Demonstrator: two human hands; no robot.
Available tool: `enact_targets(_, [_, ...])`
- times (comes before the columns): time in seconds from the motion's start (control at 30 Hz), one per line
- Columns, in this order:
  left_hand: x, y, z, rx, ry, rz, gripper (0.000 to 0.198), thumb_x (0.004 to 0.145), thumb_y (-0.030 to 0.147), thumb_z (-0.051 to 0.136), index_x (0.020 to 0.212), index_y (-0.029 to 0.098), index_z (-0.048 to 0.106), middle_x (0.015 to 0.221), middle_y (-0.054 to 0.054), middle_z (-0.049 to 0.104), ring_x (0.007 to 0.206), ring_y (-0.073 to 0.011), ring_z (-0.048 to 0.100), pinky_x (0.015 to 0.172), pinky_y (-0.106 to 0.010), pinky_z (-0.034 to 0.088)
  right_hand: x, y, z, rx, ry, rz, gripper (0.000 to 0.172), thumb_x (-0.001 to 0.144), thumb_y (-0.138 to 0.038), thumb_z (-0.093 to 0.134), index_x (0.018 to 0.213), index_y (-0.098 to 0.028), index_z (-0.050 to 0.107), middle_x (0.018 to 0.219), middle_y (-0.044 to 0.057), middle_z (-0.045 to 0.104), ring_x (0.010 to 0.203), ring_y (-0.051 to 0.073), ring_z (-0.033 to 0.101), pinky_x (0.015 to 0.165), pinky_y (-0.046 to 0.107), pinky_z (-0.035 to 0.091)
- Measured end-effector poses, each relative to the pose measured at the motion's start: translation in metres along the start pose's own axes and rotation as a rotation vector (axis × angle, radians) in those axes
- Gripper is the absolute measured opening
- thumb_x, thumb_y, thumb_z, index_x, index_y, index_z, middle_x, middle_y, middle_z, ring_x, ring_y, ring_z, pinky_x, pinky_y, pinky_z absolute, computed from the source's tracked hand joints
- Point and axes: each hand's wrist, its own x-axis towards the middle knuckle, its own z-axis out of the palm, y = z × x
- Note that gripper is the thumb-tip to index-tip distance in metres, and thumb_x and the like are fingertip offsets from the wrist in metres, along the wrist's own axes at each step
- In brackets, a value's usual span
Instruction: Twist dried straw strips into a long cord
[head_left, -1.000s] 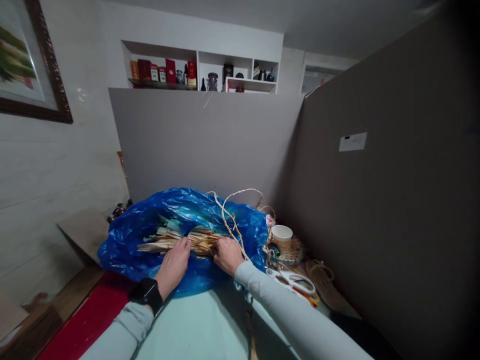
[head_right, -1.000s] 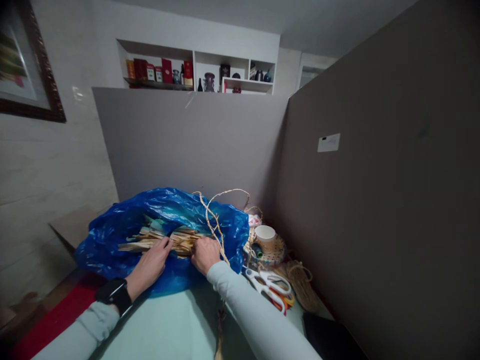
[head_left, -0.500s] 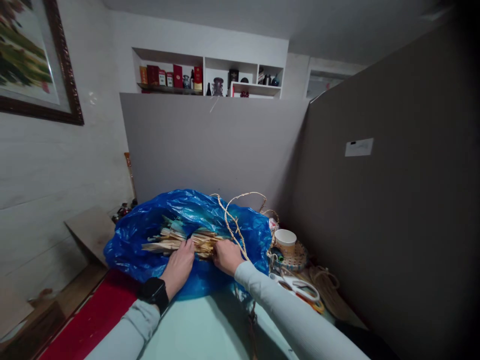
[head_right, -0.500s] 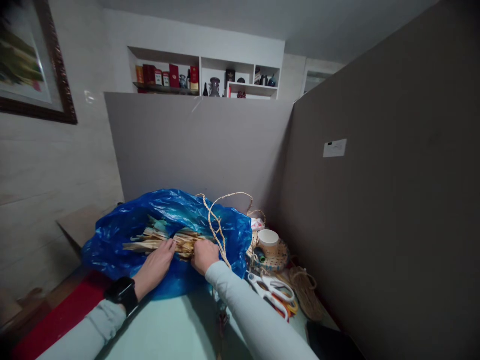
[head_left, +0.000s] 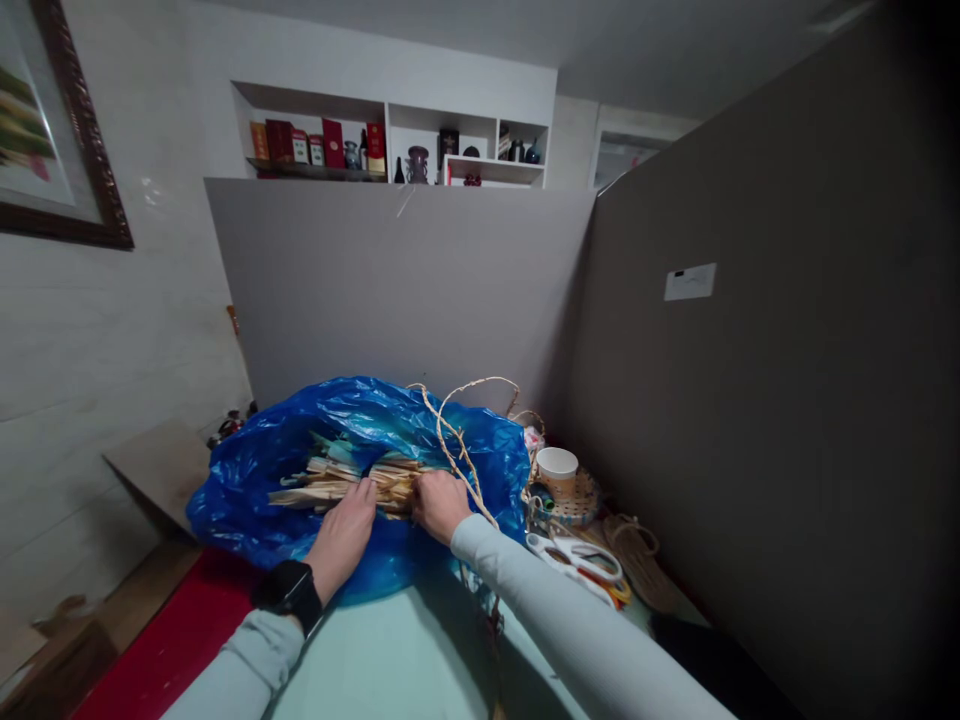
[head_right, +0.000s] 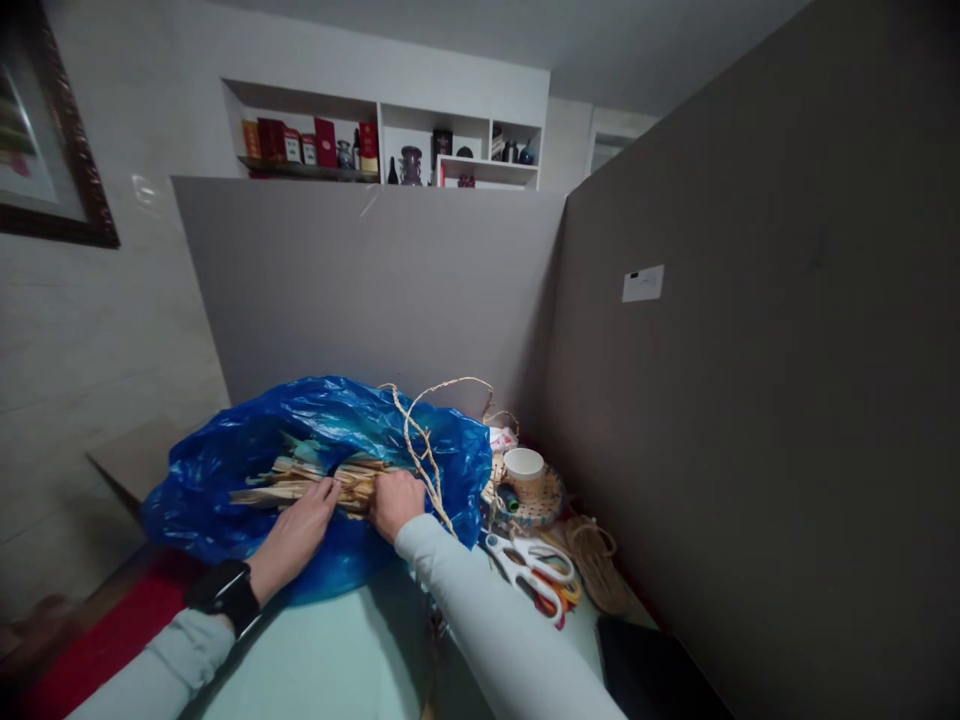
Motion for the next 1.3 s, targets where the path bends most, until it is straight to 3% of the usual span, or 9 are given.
enact_targets(0.23, [0.0, 0.004, -0.007, -0.015, -0.012, -0.024, 0.054, 0.087, -0.004, 0.024, 0.136, 0.004, 0.046, 0.139, -0.021, 0.052, 0.128, -0.0259, 0.048, 0.099, -0.036, 0.047, -0.005, 0.003, -0.004, -0.112, 0.088, -0.291, 0.025, 0.09, -0.014, 0.043, 0.102, -0.012, 0.065, 0.105, 0.015, 0.067, 0.11, 0.027, 0.055, 0.083, 0.038, 0.046])
enact_targets(0.37, [-0.001, 0.002, -0.007, -0.023, -0.036, -0.03, 0.055, 0.085, -0.004, 0.027, 0.138, 0.003, 0.043, 0.142, -0.022, 0.048, 0.13, -0.0263, 0.046, 0.102, -0.036, 0.045, 0.002, 0.008, -0.003, -0.156, 0.077, -0.373, 0.02, 0.088, -0.013, 0.048, 0.099, -0.01, 0.064, 0.102, 0.017, 0.066, 0.103, 0.027, 0.058, 0.084, 0.039, 0.046])
enact_targets(0.53, [-0.002, 0.002, -0.008, -0.027, -0.048, -0.04, 0.057, 0.084, -0.005, 0.029, 0.138, 0.004, 0.043, 0.143, -0.02, 0.048, 0.131, -0.0254, 0.045, 0.102, -0.034, 0.044, -0.003, 0.006, 0.003, -0.17, 0.08, -0.376, 0.02, 0.088, -0.015, 0.047, 0.101, -0.007, 0.06, 0.099, 0.019, 0.067, 0.094, 0.027, 0.064, 0.081, 0.039, 0.048])
enact_targets(0.77, [-0.003, 0.006, -0.007, -0.032, -0.033, -0.065, 0.058, 0.083, -0.005, 0.031, 0.138, 0.008, 0.043, 0.143, -0.018, 0.049, 0.132, -0.0248, 0.044, 0.097, -0.033, 0.048, -0.007, -0.008, 0.011, -0.152, 0.046, -0.273, 0.022, 0.095, -0.015, 0.038, 0.103, -0.009, 0.058, 0.086, 0.017, 0.071, 0.081, 0.027, 0.07, 0.068, 0.032, 0.051])
enact_targets(0.97, [-0.008, 0.004, -0.009, -0.037, -0.047, -0.061, 0.06, 0.084, -0.004, 0.029, 0.143, 0.007, 0.037, 0.148, -0.019, 0.044, 0.134, -0.0264, 0.041, 0.095, -0.034, 0.051, -0.003, -0.009, 0.01, -0.147, 0.018, -0.211, 0.029, 0.094, -0.013, 0.034, 0.107, -0.013, 0.06, 0.089, 0.018, 0.072, 0.088, 0.027, 0.07, 0.071, 0.033, 0.05])
enact_targets(1.2, [-0.002, 0.012, -0.01, -0.044, -0.02, -0.076, 0.056, 0.087, -0.001, 0.026, 0.141, 0.009, 0.042, 0.142, -0.018, 0.05, 0.128, -0.0272, 0.047, 0.085, -0.035, 0.056, -0.015, -0.003, 0.006, -0.156, 0.026, -0.257, 0.029, 0.092, -0.015, 0.038, 0.11, -0.017, 0.061, 0.097, 0.015, 0.072, 0.095, 0.027, 0.067, 0.085, 0.038, 0.043])
enact_targets(1.3, [0.0, 0.014, -0.006, -0.06, 0.005, -0.078, 0.057, 0.087, -0.001, 0.027, 0.141, 0.011, 0.042, 0.14, -0.017, 0.051, 0.126, -0.0266, 0.048, 0.084, -0.034, 0.057, -0.018, 0.005, 0.006, -0.177, 0.011, -0.245, 0.029, 0.092, -0.016, 0.038, 0.109, -0.017, 0.062, 0.094, 0.015, 0.072, 0.092, 0.026, 0.068, 0.084, 0.037, 0.041])
